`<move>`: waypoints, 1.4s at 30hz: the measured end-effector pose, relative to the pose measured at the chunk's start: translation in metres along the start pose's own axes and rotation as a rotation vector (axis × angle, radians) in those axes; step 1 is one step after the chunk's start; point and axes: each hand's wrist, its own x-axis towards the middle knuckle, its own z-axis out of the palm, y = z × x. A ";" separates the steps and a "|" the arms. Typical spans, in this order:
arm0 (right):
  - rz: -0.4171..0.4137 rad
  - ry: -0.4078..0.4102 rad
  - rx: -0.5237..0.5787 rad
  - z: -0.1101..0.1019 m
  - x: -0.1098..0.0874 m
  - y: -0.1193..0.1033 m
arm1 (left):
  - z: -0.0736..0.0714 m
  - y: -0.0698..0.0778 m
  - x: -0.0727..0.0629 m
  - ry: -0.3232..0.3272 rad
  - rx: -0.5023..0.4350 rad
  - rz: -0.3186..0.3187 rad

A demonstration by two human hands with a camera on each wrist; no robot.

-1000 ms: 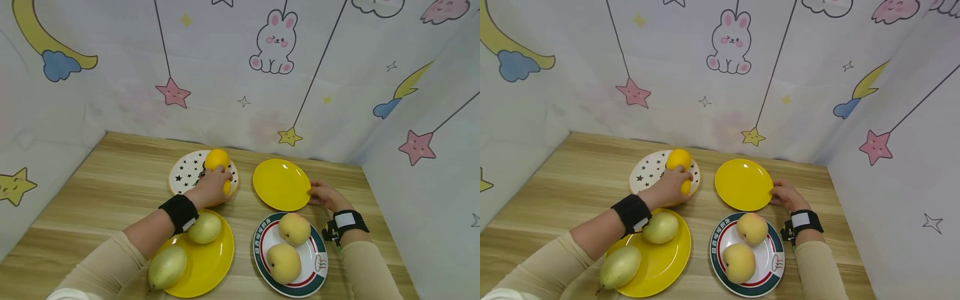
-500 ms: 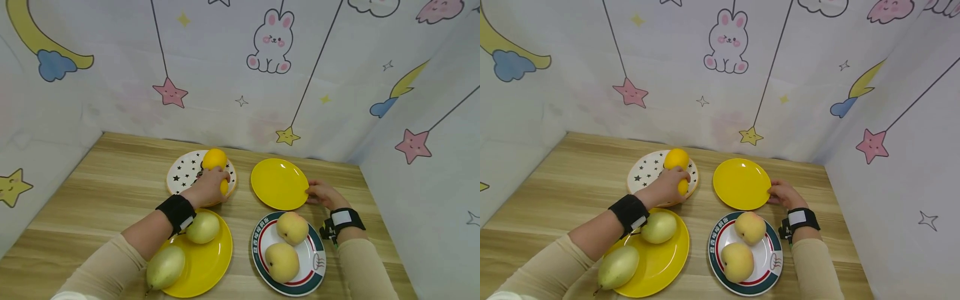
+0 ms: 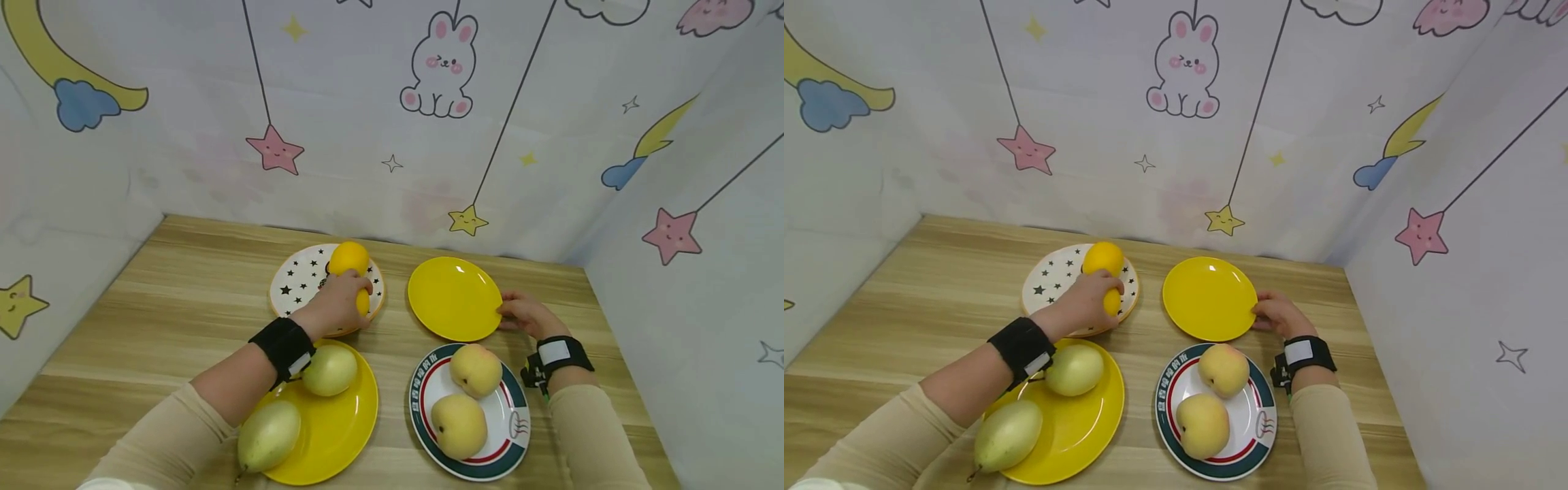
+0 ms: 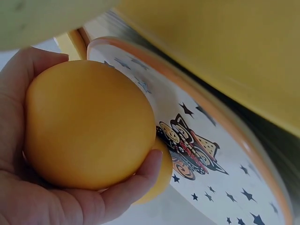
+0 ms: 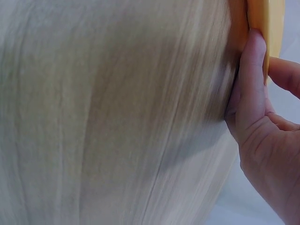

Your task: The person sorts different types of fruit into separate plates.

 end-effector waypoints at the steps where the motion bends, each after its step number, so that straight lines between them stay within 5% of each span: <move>1: 0.001 0.003 -0.002 0.001 0.000 0.000 | 0.000 0.000 0.000 0.001 -0.001 -0.005; 29: 0.000 -0.007 0.010 -0.002 0.000 0.000 | -0.017 0.026 0.006 0.054 -0.025 0.087; 42: -0.036 -0.058 0.028 -0.004 0.000 0.002 | -0.020 0.051 0.024 0.096 -0.015 0.147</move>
